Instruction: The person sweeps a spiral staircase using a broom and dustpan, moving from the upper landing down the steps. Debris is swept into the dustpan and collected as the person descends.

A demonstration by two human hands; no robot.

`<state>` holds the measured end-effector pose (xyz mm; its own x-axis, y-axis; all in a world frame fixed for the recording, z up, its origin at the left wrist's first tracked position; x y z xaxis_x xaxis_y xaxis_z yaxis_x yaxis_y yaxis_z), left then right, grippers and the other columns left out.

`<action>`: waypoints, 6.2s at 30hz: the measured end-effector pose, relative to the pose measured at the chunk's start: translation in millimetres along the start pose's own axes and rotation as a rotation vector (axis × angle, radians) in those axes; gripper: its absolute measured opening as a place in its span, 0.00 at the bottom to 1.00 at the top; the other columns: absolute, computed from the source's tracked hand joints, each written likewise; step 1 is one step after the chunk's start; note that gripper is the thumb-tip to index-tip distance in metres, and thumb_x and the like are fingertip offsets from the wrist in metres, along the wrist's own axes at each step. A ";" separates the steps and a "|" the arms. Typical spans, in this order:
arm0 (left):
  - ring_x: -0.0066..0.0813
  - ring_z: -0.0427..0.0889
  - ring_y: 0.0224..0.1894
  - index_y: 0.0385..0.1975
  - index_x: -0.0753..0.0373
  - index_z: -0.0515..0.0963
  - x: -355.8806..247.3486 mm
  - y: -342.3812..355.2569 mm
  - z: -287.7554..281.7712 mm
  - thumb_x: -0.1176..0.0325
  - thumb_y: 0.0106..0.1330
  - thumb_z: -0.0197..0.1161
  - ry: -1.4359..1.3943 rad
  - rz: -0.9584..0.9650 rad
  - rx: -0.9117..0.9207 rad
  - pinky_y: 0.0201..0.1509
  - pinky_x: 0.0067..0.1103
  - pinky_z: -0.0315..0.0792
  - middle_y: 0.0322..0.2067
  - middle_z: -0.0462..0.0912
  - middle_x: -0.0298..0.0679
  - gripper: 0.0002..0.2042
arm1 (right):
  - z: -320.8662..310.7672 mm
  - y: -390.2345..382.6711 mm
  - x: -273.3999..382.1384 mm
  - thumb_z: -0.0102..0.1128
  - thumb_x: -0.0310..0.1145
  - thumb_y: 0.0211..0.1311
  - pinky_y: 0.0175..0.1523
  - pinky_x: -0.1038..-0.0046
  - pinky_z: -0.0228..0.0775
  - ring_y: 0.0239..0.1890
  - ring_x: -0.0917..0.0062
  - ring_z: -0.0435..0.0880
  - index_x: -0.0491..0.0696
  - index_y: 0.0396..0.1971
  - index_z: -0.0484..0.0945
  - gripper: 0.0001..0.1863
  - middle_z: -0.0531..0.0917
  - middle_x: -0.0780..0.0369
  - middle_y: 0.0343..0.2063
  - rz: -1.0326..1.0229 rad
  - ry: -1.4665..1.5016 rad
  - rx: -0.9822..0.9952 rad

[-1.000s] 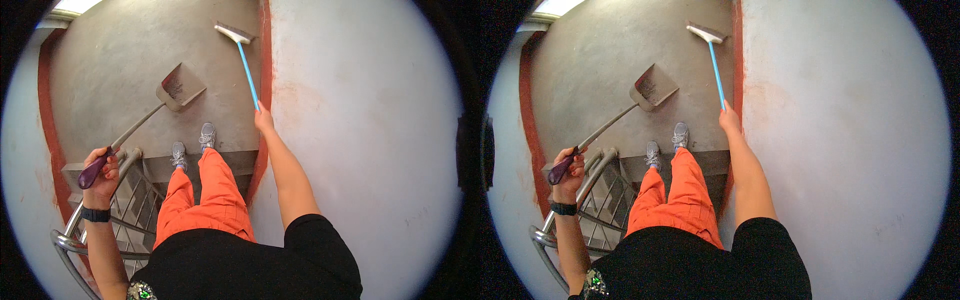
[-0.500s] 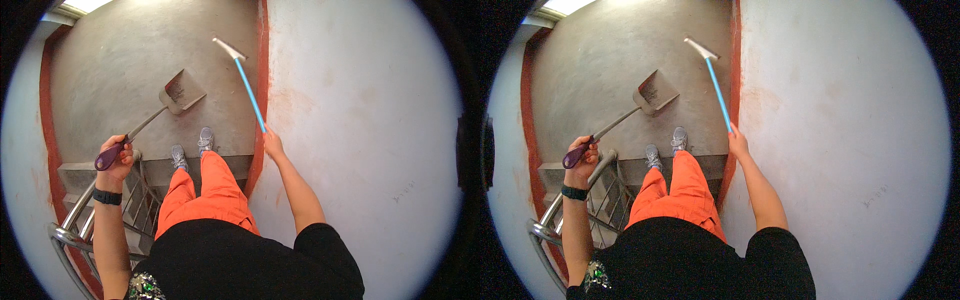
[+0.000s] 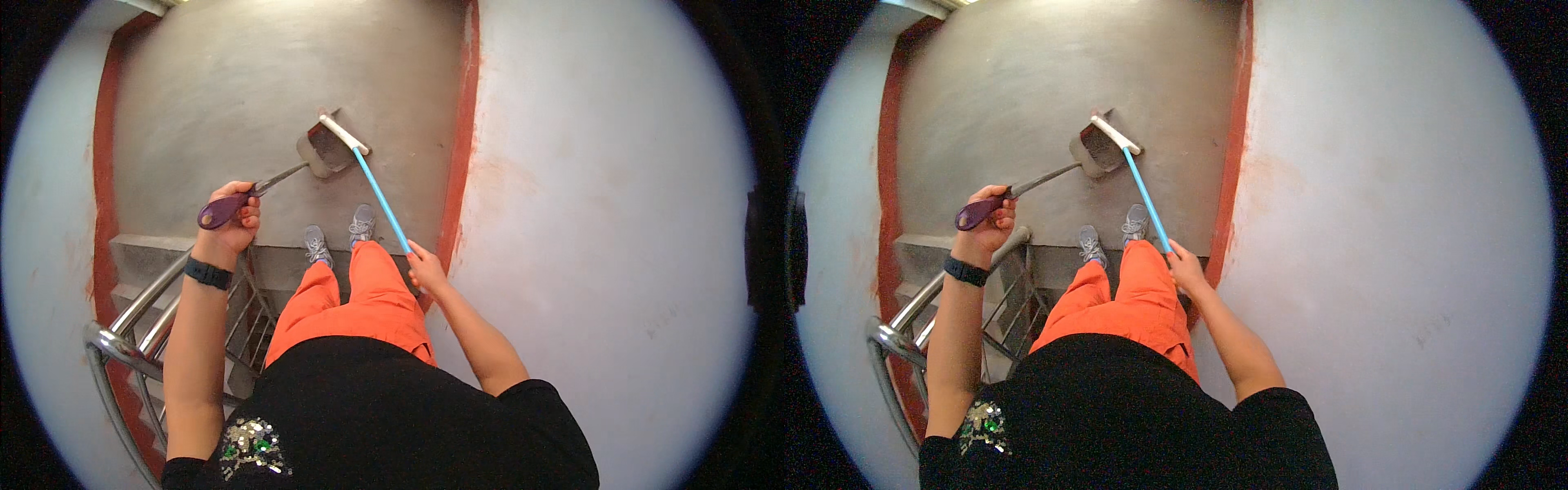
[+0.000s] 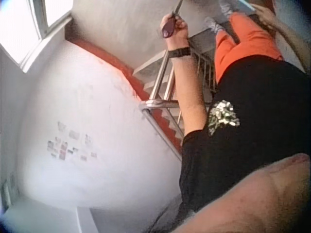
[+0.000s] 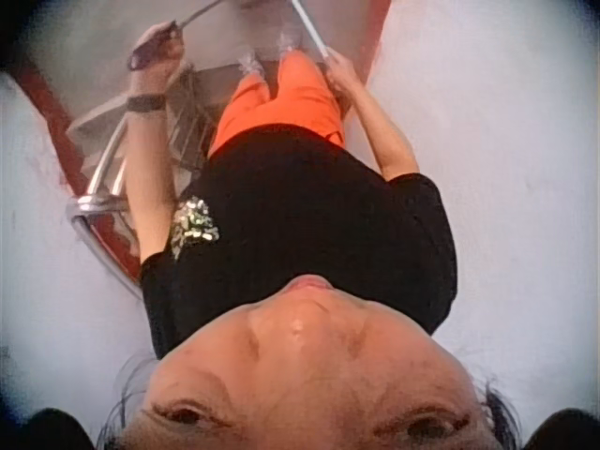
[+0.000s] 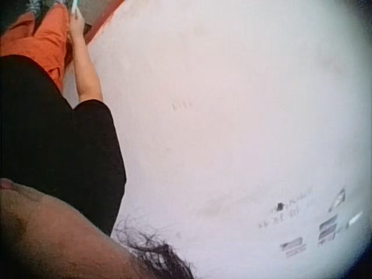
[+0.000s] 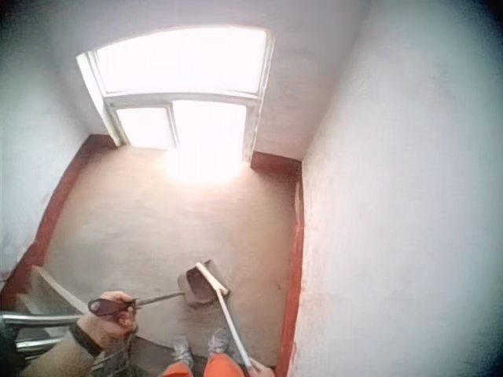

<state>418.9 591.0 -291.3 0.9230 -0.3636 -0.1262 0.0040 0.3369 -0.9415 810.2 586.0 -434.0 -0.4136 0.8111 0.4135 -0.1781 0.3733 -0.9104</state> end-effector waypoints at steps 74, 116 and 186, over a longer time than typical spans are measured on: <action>0.21 0.69 0.13 0.40 0.71 0.69 130.9 -139.2 -351.9 0.67 0.60 0.47 -0.104 0.099 0.262 0.11 0.16 0.63 0.20 0.73 0.39 0.14 | -62.0 107.7 -140.8 0.43 0.24 0.55 0.16 0.76 0.60 0.12 0.80 0.66 0.54 0.55 0.66 0.25 0.69 0.66 0.14 -0.224 -0.519 -0.452; 0.18 0.66 0.12 0.26 0.59 0.74 174.3 -110.8 -273.9 0.66 0.57 0.54 0.195 0.183 0.126 0.11 0.13 0.57 0.16 0.74 0.34 0.05 | -82.7 67.6 -153.2 0.49 0.34 0.54 0.45 0.64 0.68 0.42 0.57 0.77 0.57 0.51 0.70 0.21 0.77 0.48 0.39 -0.625 -0.826 -0.708; 0.19 0.66 0.12 0.20 0.60 0.66 123.6 -85.5 -230.0 0.67 0.49 0.61 0.164 0.352 0.106 0.11 0.10 0.58 0.15 0.72 0.36 0.09 | -39.3 -69.7 -278.3 0.54 0.32 0.55 0.24 0.75 0.68 0.16 0.81 0.73 0.49 0.52 0.69 0.22 0.78 0.62 0.22 -0.439 -0.523 -0.364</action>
<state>444.1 317.5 -298.3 0.8015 -0.3409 -0.4913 -0.2539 0.5498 -0.7958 972.8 351.9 -485.2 -0.7572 0.2703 0.5946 -0.1560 0.8091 -0.5665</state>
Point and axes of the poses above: each hand's wrist, its own y-axis towards the middle knuckle, its own z-axis out of the palm, x = y × z, the point moved 4 cm from there along y, towards the middle knuckle
